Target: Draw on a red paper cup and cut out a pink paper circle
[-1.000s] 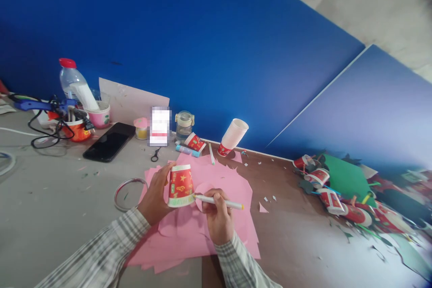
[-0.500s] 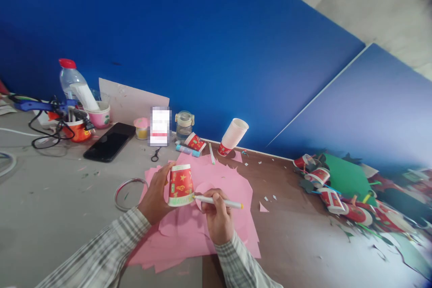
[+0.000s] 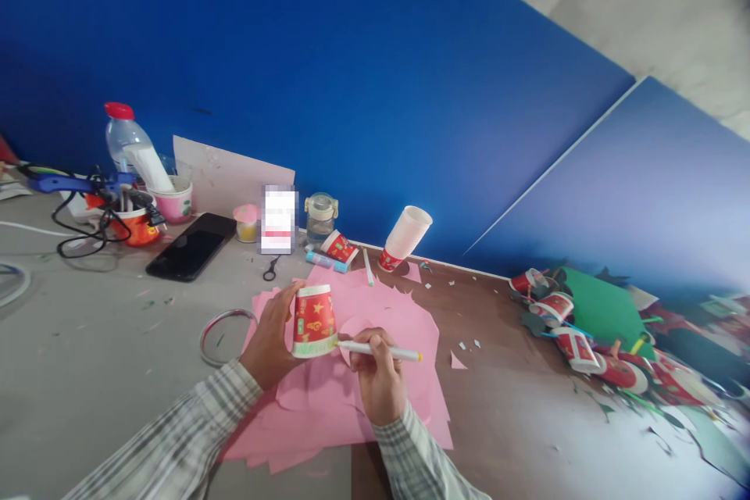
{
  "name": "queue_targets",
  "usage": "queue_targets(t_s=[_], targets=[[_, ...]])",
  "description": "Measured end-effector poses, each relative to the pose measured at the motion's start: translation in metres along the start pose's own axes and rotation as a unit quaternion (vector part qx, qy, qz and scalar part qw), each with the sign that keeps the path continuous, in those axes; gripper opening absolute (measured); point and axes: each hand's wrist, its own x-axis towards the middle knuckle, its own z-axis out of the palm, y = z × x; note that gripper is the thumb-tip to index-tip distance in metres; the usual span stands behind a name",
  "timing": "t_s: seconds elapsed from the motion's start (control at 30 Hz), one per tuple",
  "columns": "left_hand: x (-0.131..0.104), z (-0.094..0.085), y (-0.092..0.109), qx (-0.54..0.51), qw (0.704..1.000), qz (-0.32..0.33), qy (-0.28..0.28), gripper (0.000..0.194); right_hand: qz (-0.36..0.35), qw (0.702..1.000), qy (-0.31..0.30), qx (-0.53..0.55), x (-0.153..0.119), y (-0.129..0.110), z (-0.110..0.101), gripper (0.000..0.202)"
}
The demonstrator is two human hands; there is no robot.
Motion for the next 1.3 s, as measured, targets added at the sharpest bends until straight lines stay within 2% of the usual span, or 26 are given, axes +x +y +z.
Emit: queue_targets(t_s=[0.23, 0.43, 0.6, 0.83, 1.3], targets=[[-0.001, 0.0, -0.001, -0.002, 1.0, -0.006, -0.007, 0.095, 0.004, 1.0, -0.005, -0.002, 0.001, 0.003, -0.002, 0.028], [0.001, 0.001, 0.0, 0.036, 0.999, 0.001, 0.016, 0.093, -0.051, 0.998, 0.03, -0.005, 0.001, -0.001, -0.001, 0.031], [0.001, 0.003, 0.0, 0.096, 0.995, 0.006, 0.012, 0.092, -0.036, 0.998, -0.038, -0.032, -0.007, 0.004, -0.003, 0.027], [-0.003, 0.005, -0.001, 0.128, 0.992, 0.017, -0.007, 0.088, -0.117, 0.968, -0.101, -0.2, -0.016, 0.004, -0.006, 0.026], [-0.005, 0.008, -0.002, 0.152, 0.988, 0.017, -0.006, 0.088, -0.131, 0.951, -0.063, -0.272, -0.018, 0.002, 0.003, 0.024]])
